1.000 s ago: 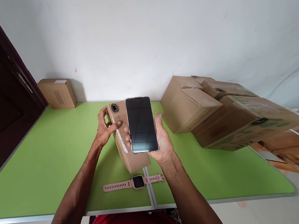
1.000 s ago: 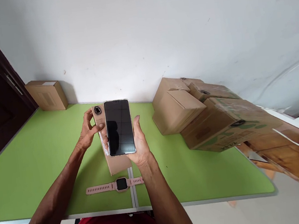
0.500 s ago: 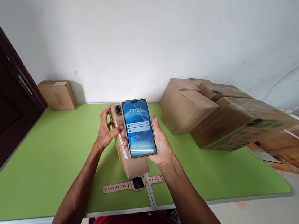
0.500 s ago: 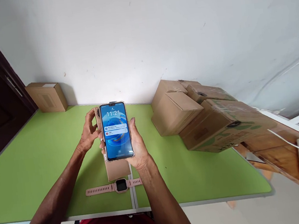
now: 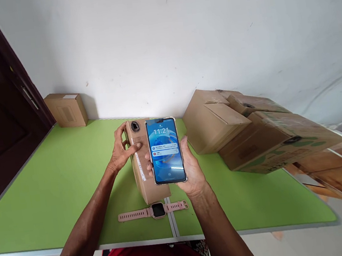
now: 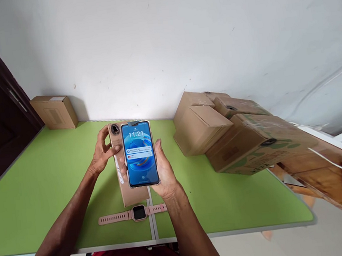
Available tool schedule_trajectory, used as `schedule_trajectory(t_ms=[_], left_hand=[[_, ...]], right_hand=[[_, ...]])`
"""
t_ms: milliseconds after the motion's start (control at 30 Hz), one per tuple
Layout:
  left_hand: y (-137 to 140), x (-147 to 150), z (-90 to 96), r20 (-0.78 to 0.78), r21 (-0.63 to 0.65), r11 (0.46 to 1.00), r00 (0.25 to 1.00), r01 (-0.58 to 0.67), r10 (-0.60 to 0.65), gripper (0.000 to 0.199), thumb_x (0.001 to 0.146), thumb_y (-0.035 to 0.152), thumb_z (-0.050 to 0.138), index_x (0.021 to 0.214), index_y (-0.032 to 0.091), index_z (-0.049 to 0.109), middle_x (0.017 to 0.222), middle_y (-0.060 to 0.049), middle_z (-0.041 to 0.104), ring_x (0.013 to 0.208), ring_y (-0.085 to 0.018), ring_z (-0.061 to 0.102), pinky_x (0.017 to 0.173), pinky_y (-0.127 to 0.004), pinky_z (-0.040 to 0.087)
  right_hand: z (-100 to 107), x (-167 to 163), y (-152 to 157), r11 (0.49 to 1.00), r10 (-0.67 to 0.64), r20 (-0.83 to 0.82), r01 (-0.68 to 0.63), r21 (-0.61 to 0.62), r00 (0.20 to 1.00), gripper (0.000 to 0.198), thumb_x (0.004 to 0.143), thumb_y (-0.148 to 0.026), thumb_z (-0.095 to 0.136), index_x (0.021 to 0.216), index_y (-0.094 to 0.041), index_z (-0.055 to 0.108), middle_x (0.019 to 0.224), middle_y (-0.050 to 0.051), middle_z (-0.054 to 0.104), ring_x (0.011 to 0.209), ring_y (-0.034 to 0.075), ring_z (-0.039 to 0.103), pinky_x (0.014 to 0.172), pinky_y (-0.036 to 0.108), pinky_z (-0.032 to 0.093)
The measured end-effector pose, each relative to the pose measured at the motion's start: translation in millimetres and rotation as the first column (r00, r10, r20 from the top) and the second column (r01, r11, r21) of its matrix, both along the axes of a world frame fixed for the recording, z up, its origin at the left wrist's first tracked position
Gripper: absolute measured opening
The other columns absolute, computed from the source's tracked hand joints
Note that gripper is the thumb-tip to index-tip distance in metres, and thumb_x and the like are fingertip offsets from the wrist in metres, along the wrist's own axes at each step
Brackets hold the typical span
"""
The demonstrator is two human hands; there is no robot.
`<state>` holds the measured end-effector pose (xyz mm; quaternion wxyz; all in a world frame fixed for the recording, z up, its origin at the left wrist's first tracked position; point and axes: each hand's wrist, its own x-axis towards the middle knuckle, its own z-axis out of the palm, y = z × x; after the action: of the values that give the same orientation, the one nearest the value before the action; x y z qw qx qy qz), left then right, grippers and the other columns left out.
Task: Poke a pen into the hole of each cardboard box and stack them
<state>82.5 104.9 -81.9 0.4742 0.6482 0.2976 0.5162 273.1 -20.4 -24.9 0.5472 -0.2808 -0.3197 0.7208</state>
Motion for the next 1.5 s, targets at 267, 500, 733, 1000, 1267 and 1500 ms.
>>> schedule_trajectory(t_ms=[267, 500, 733, 1000, 1267, 1500], left_hand=[[1.5, 1.1, -2.8, 0.018, -0.018, 1.0, 1.0, -0.007, 0.007, 0.09, 0.079, 0.058, 0.084, 0.157, 0.034, 0.045, 0.171, -0.013, 0.039, 0.162, -0.044, 0.032, 0.121, -0.063, 0.048], [3.4, 0.3, -4.5, 0.011, -0.033, 0.999, 1.0, -0.015, 0.015, 0.09, 0.079, 0.059, 0.084, 0.157, 0.034, 0.046, 0.169, -0.013, 0.041, 0.161, -0.044, 0.034, 0.12, -0.064, 0.049], [6.9, 0.8, -11.4, 0.035, -0.042, 0.999, 0.999, -0.01, 0.012, 0.091, 0.079, 0.058, 0.085, 0.158, 0.033, 0.046, 0.168, -0.015, 0.042, 0.16, -0.045, 0.034, 0.121, -0.069, 0.046], [9.0, 2.6, -15.0, 0.036, -0.035, 0.999, 0.999, -0.008, 0.009, 0.091, 0.079, 0.062, 0.084, 0.158, 0.031, 0.049, 0.165, -0.017, 0.046, 0.159, -0.046, 0.037, 0.118, -0.071, 0.048], [8.0, 3.4, -13.9, 0.036, -0.026, 1.0, 0.999, -0.006, 0.007, 0.089, 0.08, 0.06, 0.084, 0.158, 0.03, 0.051, 0.166, -0.017, 0.047, 0.159, -0.046, 0.038, 0.118, -0.07, 0.049], [8.5, 3.9, -14.7, 0.041, -0.024, 1.0, 0.999, -0.008, 0.009, 0.091, 0.079, 0.06, 0.084, 0.158, 0.029, 0.05, 0.166, -0.019, 0.047, 0.159, -0.046, 0.039, 0.116, -0.071, 0.049]], right_hand=[[-9.0, 17.6, -12.5, 0.997, -0.068, 0.044, 0.07, -0.023, 0.997, 0.085, 0.094, -0.093, 0.053, 0.12, -0.017, 0.082, 0.111, 0.016, 0.086, 0.089, 0.031, 0.083, 0.088, 0.05, 0.068], [-27.7, 44.1, -27.5, 0.956, -0.222, 0.158, 0.247, -0.16, 0.962, 0.067, 0.1, -0.078, 0.062, 0.123, -0.018, 0.079, 0.109, 0.014, 0.087, 0.085, 0.03, 0.084, 0.078, 0.042, 0.069], [-66.9, 89.0, -36.7, 0.784, -0.339, 0.373, 0.479, -0.395, 0.864, 0.049, 0.115, -0.052, 0.049, 0.125, -0.013, 0.076, 0.106, 0.017, 0.087, 0.088, 0.03, 0.087, 0.079, 0.04, 0.07], [-100.0, 105.2, -39.5, 0.75, -0.297, 0.456, 0.5, -0.433, 0.839, 0.044, 0.114, -0.043, 0.052, 0.136, -0.011, 0.072, 0.099, 0.018, 0.088, 0.082, 0.032, 0.088, 0.073, 0.043, 0.072], [-115.2, 111.6, -38.0, 0.755, -0.273, 0.645, 0.575, -0.316, 0.714, 0.035, 0.096, -0.048, 0.076, 0.107, -0.014, 0.079, 0.091, 0.013, 0.087, 0.082, 0.03, 0.086, 0.069, 0.036, 0.07], [-115.2, 118.3, -50.3, 0.793, -0.2, 0.848, 0.59, -0.154, 0.49, 0.046, 0.079, -0.065, 0.079, 0.079, -0.021, 0.069, 0.064, 0.001, 0.071, 0.068, 0.026, 0.075, 0.057, 0.033, 0.061]])
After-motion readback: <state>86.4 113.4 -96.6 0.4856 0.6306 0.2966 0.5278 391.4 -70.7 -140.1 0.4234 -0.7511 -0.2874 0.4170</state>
